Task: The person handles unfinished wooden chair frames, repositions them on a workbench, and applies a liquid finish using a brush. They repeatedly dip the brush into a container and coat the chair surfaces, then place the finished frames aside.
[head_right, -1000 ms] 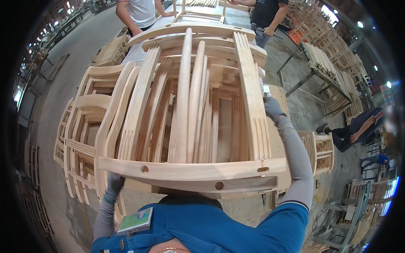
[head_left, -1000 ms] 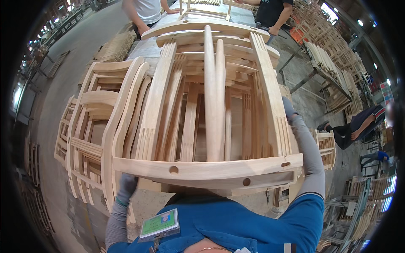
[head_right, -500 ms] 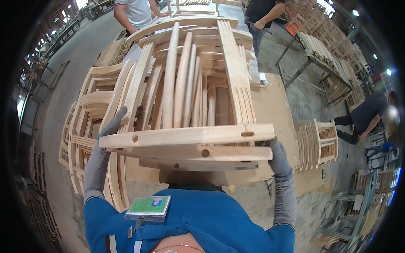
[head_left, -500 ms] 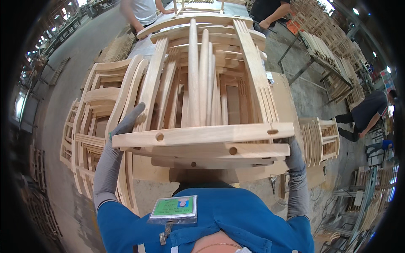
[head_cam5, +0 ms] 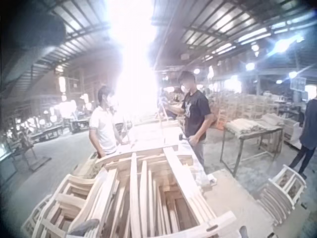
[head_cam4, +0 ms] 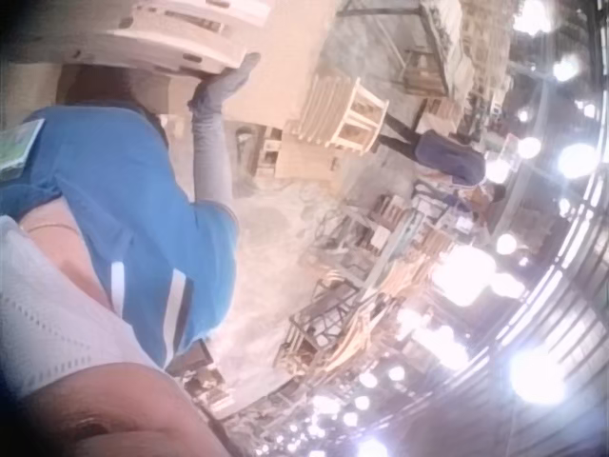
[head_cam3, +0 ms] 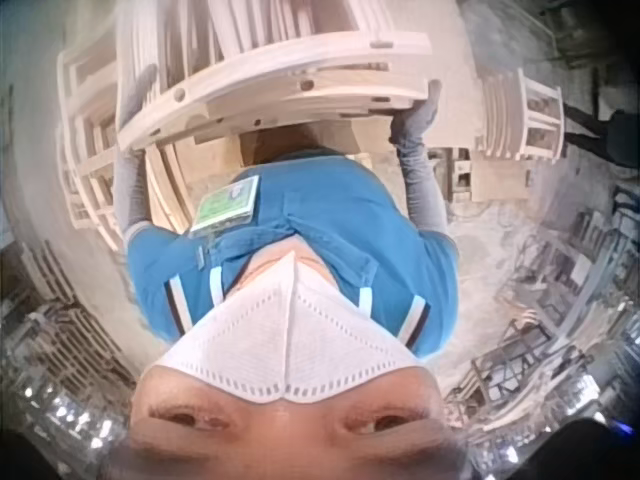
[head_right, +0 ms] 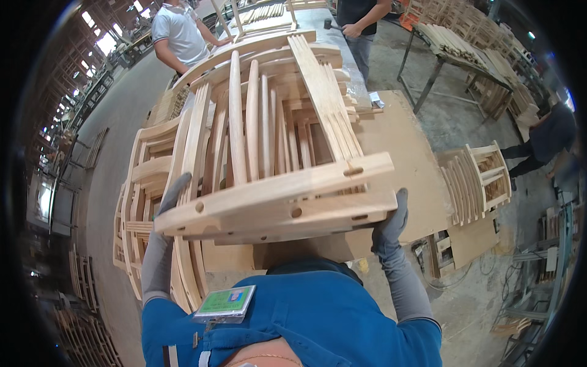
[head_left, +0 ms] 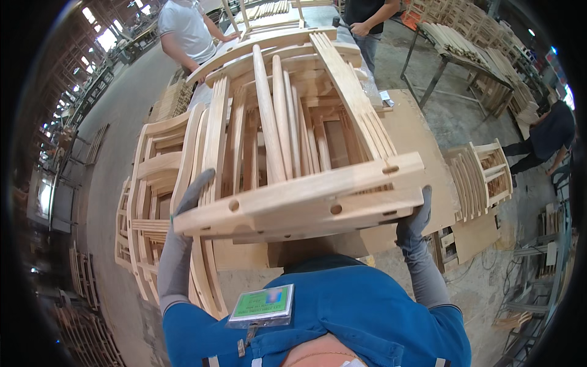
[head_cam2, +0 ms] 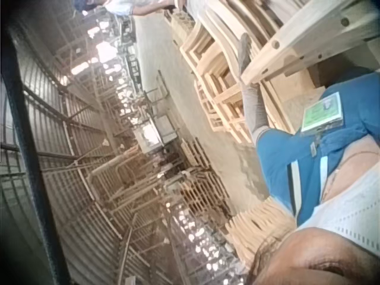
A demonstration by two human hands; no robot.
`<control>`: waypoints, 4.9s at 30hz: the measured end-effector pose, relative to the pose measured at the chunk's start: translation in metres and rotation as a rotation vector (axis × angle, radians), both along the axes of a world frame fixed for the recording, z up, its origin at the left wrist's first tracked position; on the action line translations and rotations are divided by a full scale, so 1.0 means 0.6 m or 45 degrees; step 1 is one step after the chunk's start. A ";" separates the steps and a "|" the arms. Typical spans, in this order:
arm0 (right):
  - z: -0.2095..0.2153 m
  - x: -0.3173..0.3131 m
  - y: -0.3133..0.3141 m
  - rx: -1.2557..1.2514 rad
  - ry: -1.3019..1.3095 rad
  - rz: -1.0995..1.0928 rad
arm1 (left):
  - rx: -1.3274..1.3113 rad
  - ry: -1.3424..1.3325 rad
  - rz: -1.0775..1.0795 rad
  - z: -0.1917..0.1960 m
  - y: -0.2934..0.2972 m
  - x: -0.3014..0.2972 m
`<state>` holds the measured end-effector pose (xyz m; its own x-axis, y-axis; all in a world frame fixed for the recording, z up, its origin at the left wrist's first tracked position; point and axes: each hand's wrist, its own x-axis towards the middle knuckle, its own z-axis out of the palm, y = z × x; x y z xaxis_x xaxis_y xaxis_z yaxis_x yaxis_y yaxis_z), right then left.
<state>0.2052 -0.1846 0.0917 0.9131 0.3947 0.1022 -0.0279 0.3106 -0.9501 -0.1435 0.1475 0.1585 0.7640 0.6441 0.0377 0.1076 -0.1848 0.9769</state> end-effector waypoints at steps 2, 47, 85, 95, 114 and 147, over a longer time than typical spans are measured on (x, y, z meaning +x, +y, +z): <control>0.002 -0.006 -0.013 0.020 0.097 -0.051 | -0.186 0.088 0.086 0.006 -0.014 0.009; 0.235 0.113 0.099 -0.494 -0.069 0.676 | -0.625 -0.106 -0.058 0.031 0.042 0.022; 0.218 0.105 0.165 -0.795 -0.233 0.768 | -0.262 0.337 0.080 0.091 -0.005 0.155; 0.212 0.110 0.163 -0.376 0.276 0.993 | -0.317 0.250 0.094 0.079 -0.008 0.160; 0.194 0.119 0.216 -0.611 -0.088 0.910 | -0.288 0.298 0.061 0.014 0.057 0.179; 0.057 0.152 0.052 -0.250 0.378 0.854 | -0.598 -0.280 0.474 -0.125 -0.015 -0.090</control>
<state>0.2965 -0.1534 0.1260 0.4490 0.8606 -0.2403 -0.4146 -0.0376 -0.9092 -0.1977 0.1385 0.0833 0.4925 0.8509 -0.1831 -0.1302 0.2800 0.9511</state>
